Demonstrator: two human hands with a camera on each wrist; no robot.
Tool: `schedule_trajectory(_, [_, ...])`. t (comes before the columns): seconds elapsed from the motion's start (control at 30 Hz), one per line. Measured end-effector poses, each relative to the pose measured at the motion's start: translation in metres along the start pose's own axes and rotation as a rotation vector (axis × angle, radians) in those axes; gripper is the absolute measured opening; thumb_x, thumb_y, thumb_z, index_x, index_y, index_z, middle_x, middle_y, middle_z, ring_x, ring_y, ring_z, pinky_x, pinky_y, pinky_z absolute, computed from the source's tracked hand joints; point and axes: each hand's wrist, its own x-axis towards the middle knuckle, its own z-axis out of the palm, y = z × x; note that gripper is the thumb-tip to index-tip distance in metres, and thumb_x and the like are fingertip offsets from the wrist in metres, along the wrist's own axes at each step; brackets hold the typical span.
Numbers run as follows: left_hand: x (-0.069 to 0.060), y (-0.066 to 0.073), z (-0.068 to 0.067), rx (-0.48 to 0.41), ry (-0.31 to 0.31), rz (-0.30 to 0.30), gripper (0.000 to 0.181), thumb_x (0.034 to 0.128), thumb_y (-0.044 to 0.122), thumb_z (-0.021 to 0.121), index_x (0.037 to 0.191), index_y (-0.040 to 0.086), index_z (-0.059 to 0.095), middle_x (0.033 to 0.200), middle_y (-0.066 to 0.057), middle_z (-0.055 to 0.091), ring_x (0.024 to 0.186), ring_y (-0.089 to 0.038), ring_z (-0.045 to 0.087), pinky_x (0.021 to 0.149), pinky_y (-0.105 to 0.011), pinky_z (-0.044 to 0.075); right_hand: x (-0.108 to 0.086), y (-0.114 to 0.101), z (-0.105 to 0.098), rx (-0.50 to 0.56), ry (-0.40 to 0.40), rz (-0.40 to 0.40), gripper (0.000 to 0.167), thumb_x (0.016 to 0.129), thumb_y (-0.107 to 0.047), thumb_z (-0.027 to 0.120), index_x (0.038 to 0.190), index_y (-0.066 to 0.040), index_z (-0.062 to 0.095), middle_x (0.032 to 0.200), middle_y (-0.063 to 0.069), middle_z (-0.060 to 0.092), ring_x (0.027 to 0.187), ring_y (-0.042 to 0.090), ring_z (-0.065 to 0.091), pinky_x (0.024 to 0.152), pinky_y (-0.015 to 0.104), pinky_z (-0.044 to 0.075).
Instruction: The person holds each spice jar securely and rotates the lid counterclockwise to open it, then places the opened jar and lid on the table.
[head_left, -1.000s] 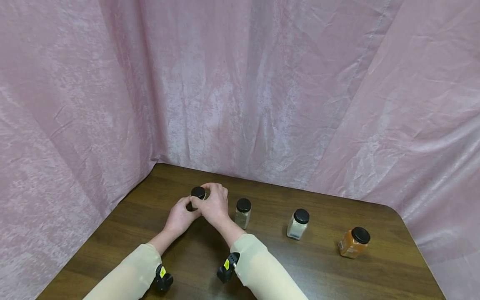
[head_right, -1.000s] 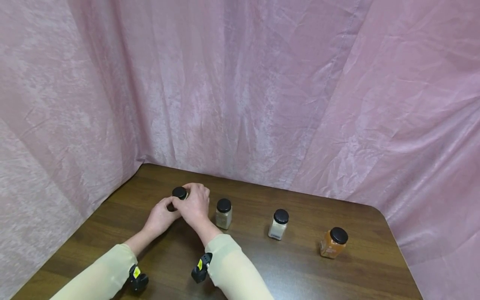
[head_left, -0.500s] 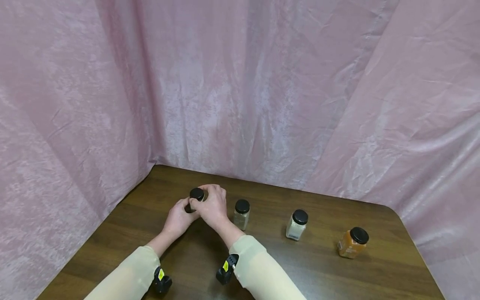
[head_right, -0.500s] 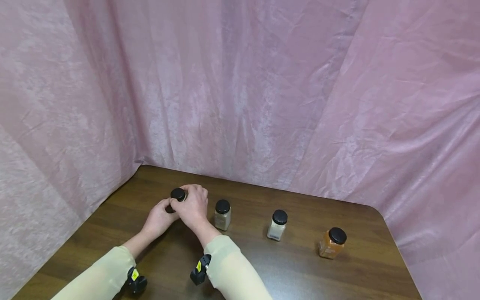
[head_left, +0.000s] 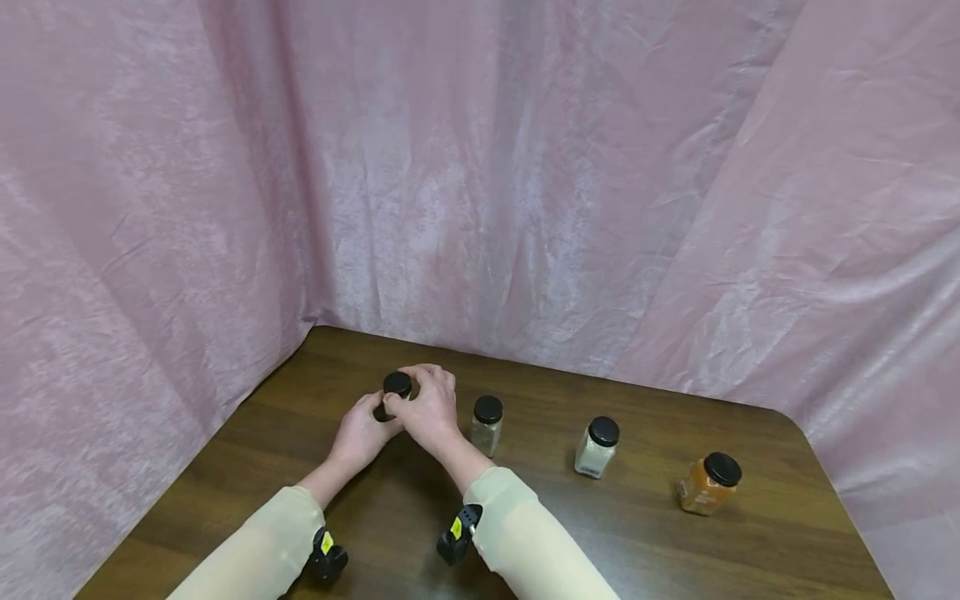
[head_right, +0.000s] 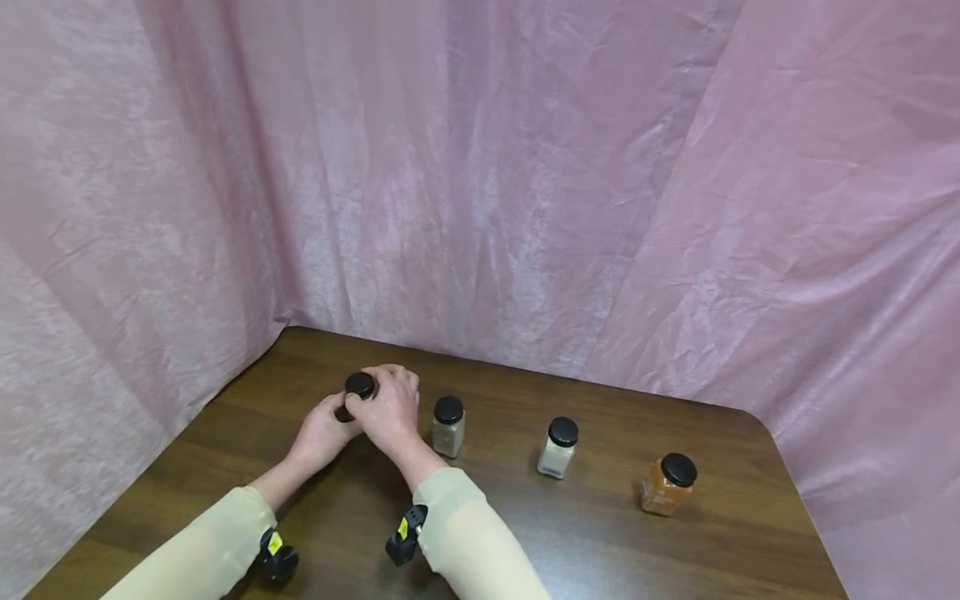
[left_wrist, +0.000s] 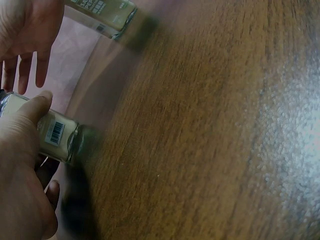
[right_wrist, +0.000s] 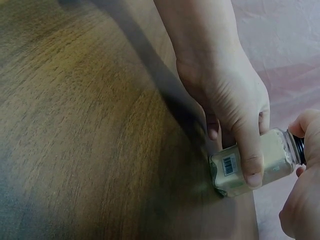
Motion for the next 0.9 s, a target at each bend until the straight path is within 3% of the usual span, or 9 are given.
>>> schedule_trajectory(0.9, [0.0004, 0.0011, 0.0003, 0.007, 0.004, -0.01, 0.034, 0.084, 0.017, 0.083, 0.113, 0.004, 0.07, 0.108, -0.017, 0.067, 0.103, -0.035, 0.062, 0.092, -0.053, 0.048, 0.0002, -0.0005, -0.0004, 0.044, -0.007, -0.041, 0.05, 0.086, -0.025, 0.074, 0.134, -0.015, 0.068, 0.131, 0.0, 0.055, 0.134, 0.023, 0.038, 0.105, 0.042, 0.039])
